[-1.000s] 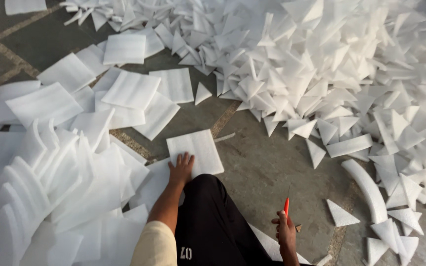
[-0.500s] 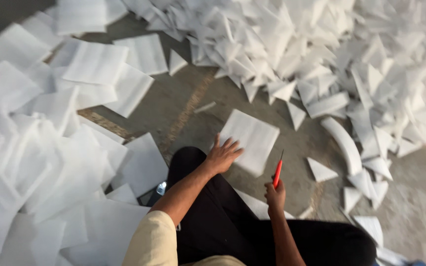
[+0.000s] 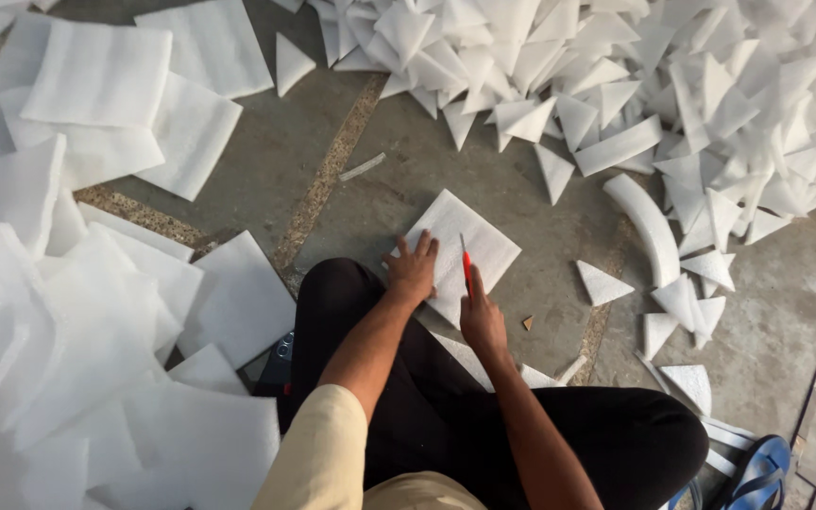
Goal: The person sits on the floor and repeatedly cuts square white foam sheets into smaller pieces using a red utility knife. The cut pieces are discarded into a growing pile on the floor.
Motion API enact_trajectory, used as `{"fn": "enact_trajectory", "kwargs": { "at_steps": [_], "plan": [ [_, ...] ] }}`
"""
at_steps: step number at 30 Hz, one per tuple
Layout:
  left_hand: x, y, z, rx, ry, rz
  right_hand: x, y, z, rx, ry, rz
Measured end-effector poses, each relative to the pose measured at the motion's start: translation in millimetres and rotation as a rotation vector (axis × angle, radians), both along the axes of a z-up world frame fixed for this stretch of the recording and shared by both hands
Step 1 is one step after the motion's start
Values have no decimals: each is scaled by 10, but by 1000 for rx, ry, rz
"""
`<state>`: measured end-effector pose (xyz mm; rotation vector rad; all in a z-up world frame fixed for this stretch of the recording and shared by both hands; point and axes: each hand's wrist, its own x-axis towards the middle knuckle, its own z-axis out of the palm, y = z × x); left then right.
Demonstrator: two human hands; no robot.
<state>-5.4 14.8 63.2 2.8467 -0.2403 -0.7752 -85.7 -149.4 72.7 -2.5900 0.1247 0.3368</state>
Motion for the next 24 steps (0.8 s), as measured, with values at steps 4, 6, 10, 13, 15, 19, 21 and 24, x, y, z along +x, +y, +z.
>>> {"fn": "enact_trajectory", "kwargs": {
  "at_steps": [4, 6, 10, 13, 15, 19, 21, 24],
  "plan": [
    [86, -105, 8, 79, 88, 4, 555, 195, 72, 7, -95, 98],
    [127, -120, -34, 92, 122, 2, 804, 272, 78, -30, -63, 123],
    [141, -135, -229, 71, 90, 16, 1114, 354, 25, -68, -33, 120],
    [116, -147, -380, 49, -15, 39, 1226, 386, -13, -67, -35, 136],
    [124, -149, -416, 31, -45, 53, 1312, 400, 0, -29, -112, 171],
    [98, -155, -374, 17, 11, 53, 1385, 361, 21, -85, 77, 103],
    [83, -130, -303, 23, 46, 43, 1255, 297, 28, -66, 255, 14],
    [120, -74, -136, 26, 55, 31, 715, 164, 87, -47, 1, 130]
  ]
}}
